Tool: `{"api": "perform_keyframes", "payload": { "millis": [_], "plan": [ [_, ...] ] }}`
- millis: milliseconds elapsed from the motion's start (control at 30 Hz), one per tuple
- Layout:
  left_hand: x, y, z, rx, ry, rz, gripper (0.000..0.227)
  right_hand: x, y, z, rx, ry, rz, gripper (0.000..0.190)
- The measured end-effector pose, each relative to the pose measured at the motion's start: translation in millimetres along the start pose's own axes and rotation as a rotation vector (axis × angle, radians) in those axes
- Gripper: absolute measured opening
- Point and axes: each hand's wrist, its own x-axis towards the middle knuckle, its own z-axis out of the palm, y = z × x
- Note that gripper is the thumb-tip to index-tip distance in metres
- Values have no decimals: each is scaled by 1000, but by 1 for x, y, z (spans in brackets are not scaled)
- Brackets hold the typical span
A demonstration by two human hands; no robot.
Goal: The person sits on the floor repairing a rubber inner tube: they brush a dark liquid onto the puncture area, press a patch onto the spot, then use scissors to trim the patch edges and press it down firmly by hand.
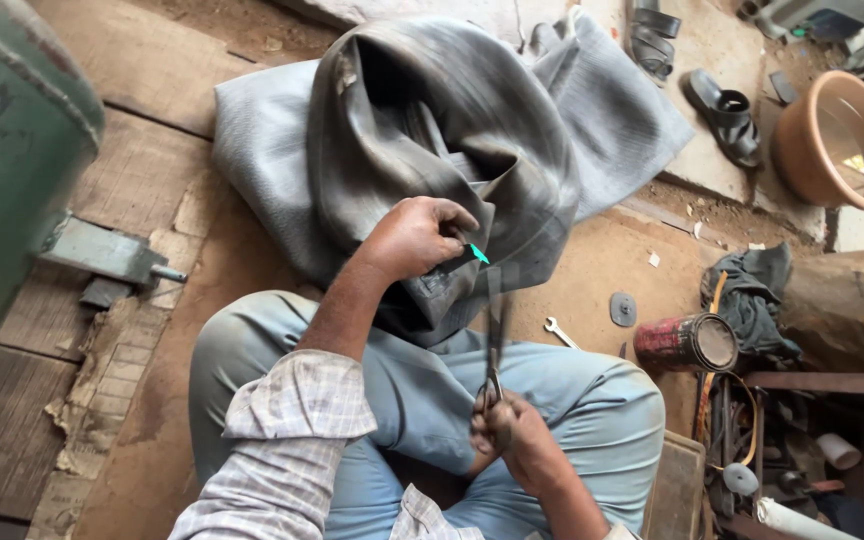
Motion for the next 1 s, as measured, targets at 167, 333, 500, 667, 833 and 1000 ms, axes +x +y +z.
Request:
{"api": "perform_keyframes", "payload": {
  "millis": [167, 333, 500, 667, 833, 1000],
  "plan": [
    [-1, 5, 0, 29, -12, 14, 34, 3, -21, 34, -1106, 456, -128, 55],
    [-2, 7, 1, 33, 8, 42, 34, 8, -50, 95, -1763, 734, -39, 68],
    [-6, 11, -3, 186, 45, 122, 29, 28, -60, 89, -1995, 597, -490, 73],
    [-6, 5, -1, 378, 136, 296, 19, 48, -78, 96, -2079, 552, -466, 74],
    [-5, 5, -1, 371, 148, 336, 19, 61, -89, 98, -2135, 443, -590, 78],
    [-4, 4, -1, 371, 143, 347, 21, 63, -94, 97, -2135, 398, -569, 78]
  ]
}}
